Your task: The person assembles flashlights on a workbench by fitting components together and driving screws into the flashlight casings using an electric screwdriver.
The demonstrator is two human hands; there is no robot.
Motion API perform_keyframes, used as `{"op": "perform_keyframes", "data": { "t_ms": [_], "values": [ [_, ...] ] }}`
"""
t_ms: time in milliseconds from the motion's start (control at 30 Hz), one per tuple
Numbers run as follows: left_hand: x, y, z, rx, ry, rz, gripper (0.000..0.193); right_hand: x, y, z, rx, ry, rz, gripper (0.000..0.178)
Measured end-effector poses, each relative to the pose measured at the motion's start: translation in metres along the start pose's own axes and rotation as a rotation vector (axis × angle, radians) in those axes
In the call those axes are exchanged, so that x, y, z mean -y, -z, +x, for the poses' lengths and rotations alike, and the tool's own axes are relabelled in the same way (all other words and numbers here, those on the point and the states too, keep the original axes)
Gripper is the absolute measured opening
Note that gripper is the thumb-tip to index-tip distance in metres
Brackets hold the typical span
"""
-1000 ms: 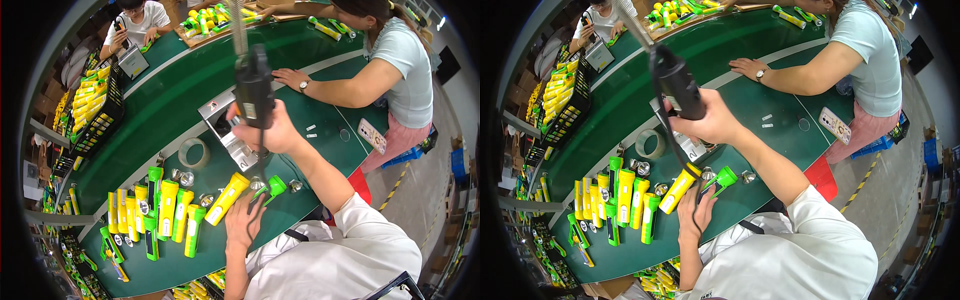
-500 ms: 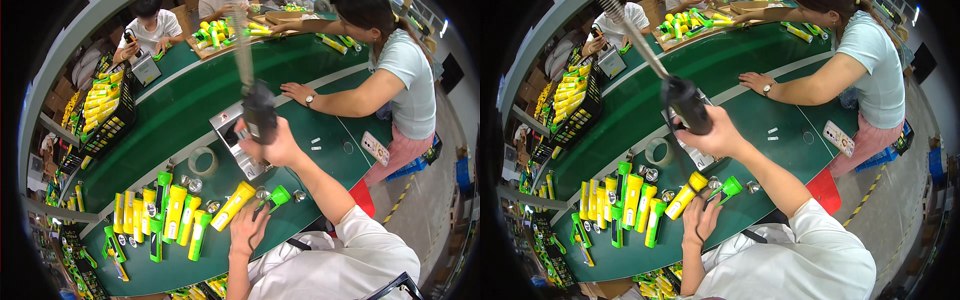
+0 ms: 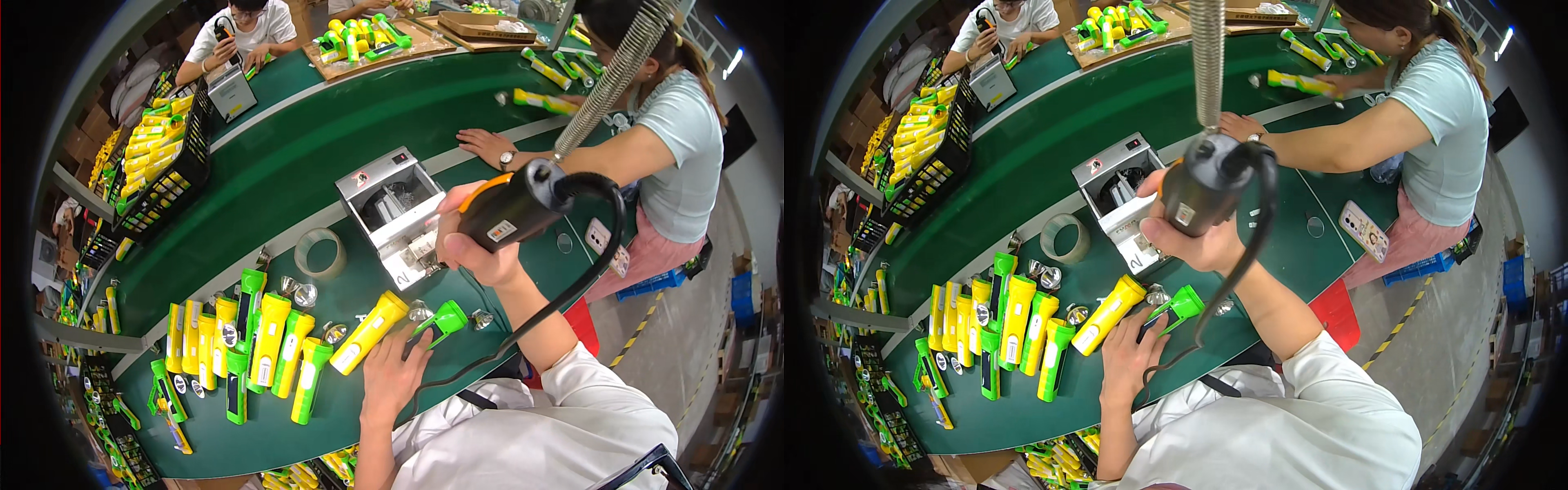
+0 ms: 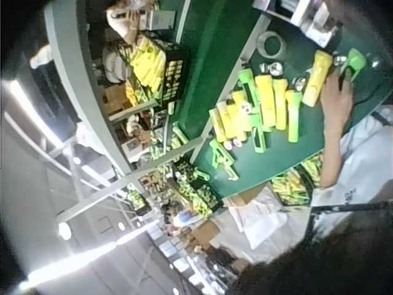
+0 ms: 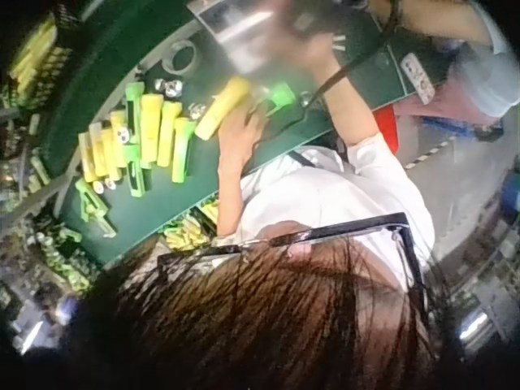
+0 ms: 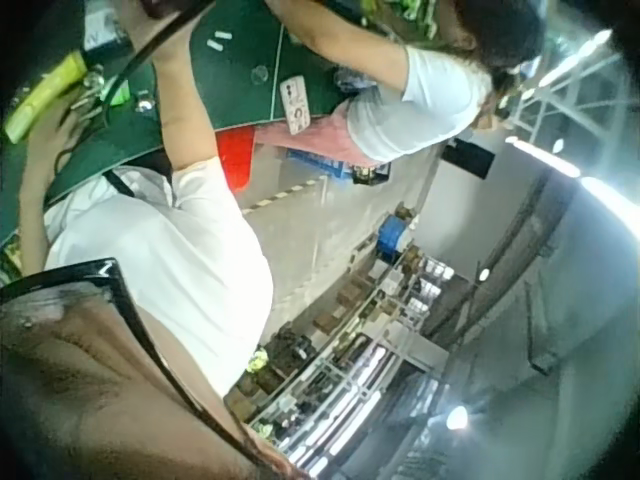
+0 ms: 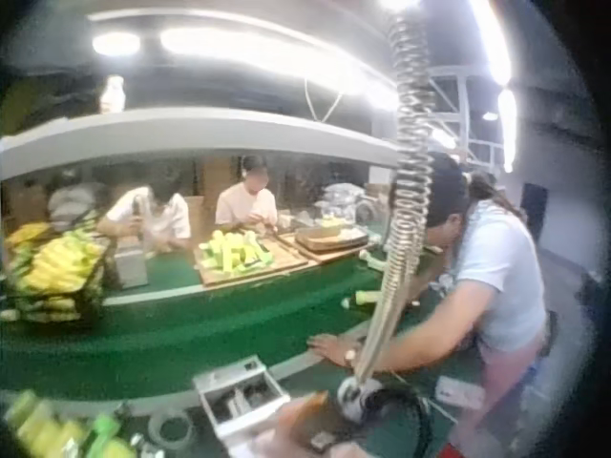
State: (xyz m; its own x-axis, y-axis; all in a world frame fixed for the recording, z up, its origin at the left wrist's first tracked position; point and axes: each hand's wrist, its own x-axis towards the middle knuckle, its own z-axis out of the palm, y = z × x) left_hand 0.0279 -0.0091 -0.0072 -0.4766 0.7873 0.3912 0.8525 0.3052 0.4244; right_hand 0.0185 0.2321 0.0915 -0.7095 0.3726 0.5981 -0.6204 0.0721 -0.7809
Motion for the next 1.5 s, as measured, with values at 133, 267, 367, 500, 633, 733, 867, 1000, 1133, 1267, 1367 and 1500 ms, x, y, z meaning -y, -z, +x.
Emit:
{"op": "perform_keyframes", "data": {
  "t_ms": [133, 267, 367, 500, 633, 733, 867, 1000, 1133, 1267, 1367, 1500],
  "values": [
    [-0.001, 0.0, 0.002, -0.004, 0.006, -0.025, 0.044, -0.008, 0.002, -0.006, -0.046, -0.003, 0.05, 0.022],
    [0.0, -0.004, 0.002, -0.001, 0.013, -0.024, 0.043, -0.011, 0.003, -0.005, 0.037, 0.049, -0.012, 0.027],
    [0.003, -0.007, 0.0, -0.015, 0.009, -0.023, 0.043, -0.006, 0.003, -0.009, 0.026, -0.077, 0.11, 0.033],
    [0.003, 0.0, 0.0, 0.004, 0.009, -0.017, 0.044, -0.016, -0.001, -0.007, 0.089, 0.067, 0.075, 0.037],
    [0.009, 0.001, -0.003, 0.023, 0.011, -0.056, 0.043, -0.018, -0.01, -0.008, 0.03, -0.122, 0.053, 0.036],
    [0.011, 0.002, 0.0, 0.02, -0.025, -0.018, 0.043, -0.012, -0.019, 0.016, 0.013, -0.272, -0.027, 0.03],
    [0.008, -0.001, -0.001, 0.011, -0.032, -0.061, 0.048, -0.005, -0.023, 0.051, 0.131, -0.589, 0.038, 0.032],
    [0.0, 0.005, -0.002, -0.005, -0.057, -0.074, 0.047, 0.036, -0.008, 0.015, 0.018, -0.301, 0.028, 0.034],
    [-0.009, 0.056, 0.025, -0.153, -0.061, -0.048, 0.04, 0.08, 0.035, -0.041, -0.123, -0.011, 0.016, 0.038],
    [-0.001, 0.099, 0.135, -0.18, -0.126, 0.082, 0.035, 0.103, 0.044, -0.077, -0.135, -0.008, -0.011, 0.036],
    [0.027, 0.082, 0.213, -0.043, -0.085, 0.132, 0.04, 0.109, 0.05, -0.091, -0.139, -0.081, -0.068, 0.035],
    [0.049, 0.078, 0.255, 0.226, -0.058, 0.143, 0.036, 0.11, 0.061, -0.086, -0.101, -0.04, -0.133, 0.037]
  ]
}}
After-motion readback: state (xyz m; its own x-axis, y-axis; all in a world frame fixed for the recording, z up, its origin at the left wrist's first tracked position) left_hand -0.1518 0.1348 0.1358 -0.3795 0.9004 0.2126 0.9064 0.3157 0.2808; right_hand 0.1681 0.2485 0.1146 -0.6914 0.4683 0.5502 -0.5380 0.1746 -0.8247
